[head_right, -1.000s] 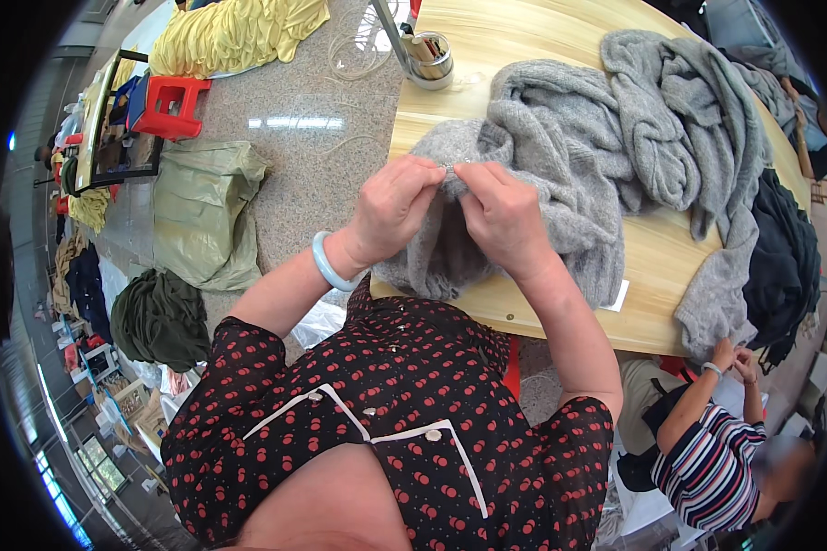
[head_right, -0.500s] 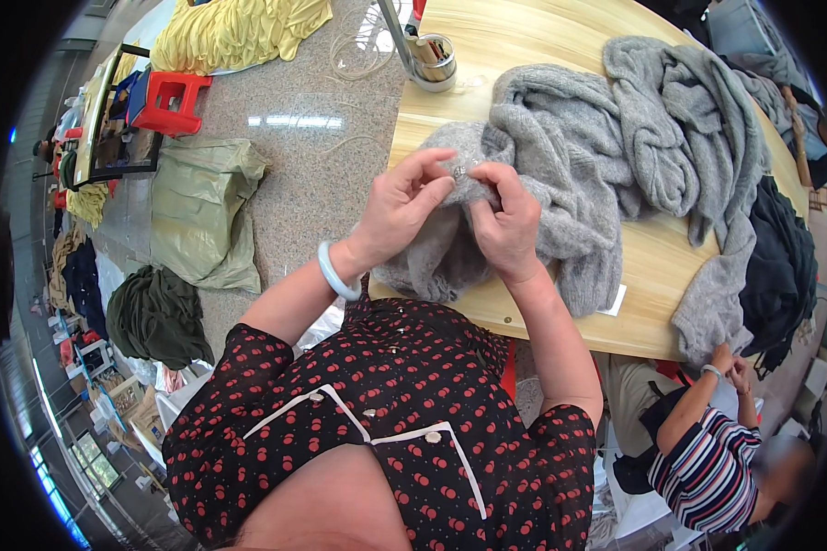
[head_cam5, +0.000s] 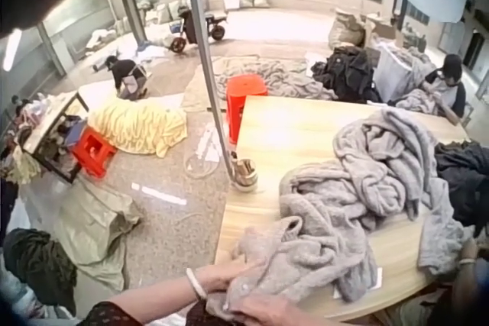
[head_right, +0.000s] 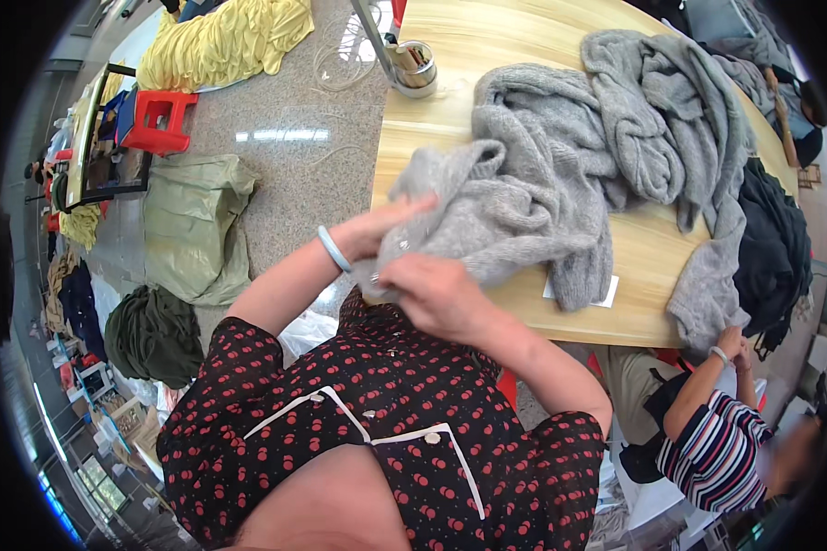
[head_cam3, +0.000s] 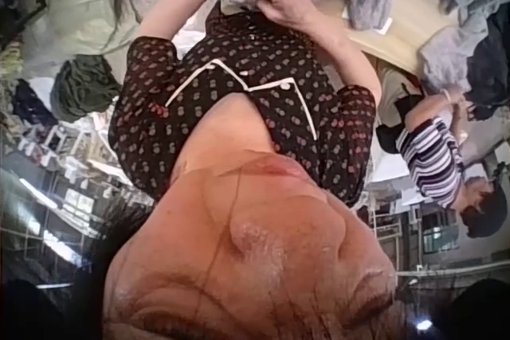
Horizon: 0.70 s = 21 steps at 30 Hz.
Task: Inspect various garments for quality on a workbench.
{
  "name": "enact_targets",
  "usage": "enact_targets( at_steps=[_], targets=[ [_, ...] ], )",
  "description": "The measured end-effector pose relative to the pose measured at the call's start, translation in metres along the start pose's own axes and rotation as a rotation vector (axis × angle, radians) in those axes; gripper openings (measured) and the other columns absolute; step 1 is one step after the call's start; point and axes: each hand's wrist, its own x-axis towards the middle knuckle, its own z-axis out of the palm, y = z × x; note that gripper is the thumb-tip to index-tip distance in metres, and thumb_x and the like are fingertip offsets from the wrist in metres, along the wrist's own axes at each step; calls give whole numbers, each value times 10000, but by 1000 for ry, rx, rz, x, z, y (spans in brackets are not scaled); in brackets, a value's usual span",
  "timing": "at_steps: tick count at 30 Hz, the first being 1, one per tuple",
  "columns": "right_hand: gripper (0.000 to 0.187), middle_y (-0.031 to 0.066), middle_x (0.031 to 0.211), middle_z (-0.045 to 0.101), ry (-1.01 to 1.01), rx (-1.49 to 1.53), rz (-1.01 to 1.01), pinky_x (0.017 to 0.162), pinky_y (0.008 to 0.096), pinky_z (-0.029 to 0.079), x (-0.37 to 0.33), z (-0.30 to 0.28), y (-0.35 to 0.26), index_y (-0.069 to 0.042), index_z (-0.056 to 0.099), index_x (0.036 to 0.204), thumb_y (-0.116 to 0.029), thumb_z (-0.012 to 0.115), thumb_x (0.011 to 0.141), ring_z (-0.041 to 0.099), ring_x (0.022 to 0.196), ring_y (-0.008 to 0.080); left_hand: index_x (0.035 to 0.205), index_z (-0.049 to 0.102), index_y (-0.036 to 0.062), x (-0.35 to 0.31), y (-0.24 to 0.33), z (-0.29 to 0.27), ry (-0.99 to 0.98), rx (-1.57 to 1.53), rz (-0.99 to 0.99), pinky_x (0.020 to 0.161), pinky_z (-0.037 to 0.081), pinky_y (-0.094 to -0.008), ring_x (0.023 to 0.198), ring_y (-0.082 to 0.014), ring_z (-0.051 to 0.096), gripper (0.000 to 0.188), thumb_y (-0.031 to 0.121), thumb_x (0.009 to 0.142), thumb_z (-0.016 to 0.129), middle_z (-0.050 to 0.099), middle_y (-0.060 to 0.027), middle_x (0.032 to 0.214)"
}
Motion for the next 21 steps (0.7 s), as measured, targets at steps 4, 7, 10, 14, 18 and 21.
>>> enact_targets(
  at_steps=[4,7,10,14,18,21],
  targets=[
    [198,116,761,566,-112,131,-59,676,341,455,24,26,-10,-23,550,861,42,543,674,572,749,281,1129,475,-27,-10,-46,6,-474,-250,-77,843,451,-332,984,-182,527,443,276,817,558,535,-145,1065],
    [208,142,783,557,-229,76,-31,702,360,449,30,36,-9,-44,535,922,-23,536,715,557,765,306,1147,468,-27,-24,-62,-7,-472,-266,34,849,449,-329,993,-183,526,447,218,791,584,527,-137,1095],
    [335,132,923,557,-72,23,0,731,319,460,19,23,7,-34,512,1056,-25,557,724,568,824,259,1164,460,-26,-51,-52,-44,-285,-83,70,855,446,-325,1001,-184,525,465,160,765,611,519,-130,1125],
    [285,130,871,583,72,131,377,690,279,461,-7,-8,53,-7,521,1025,-79,588,758,577,749,197,1249,368,-19,-133,-48,-106,-73,198,11,962,356,-314,1125,-200,449,642,15,649,594,459,-123,1227],
    [256,129,789,590,-22,-213,699,659,283,464,-47,-17,107,-6,537,977,-106,590,747,580,698,214,1320,287,22,-217,-109,-153,-112,517,-201,1033,198,-291,1238,-167,294,726,191,710,641,320,-100,1353],
    [273,146,798,600,-203,-415,654,665,335,468,-84,-16,139,-8,549,962,-139,595,727,589,716,267,1215,457,34,-244,-143,-207,-177,940,-471,977,299,-319,1146,-197,425,556,184,703,616,472,-134,1228]
  ],
)
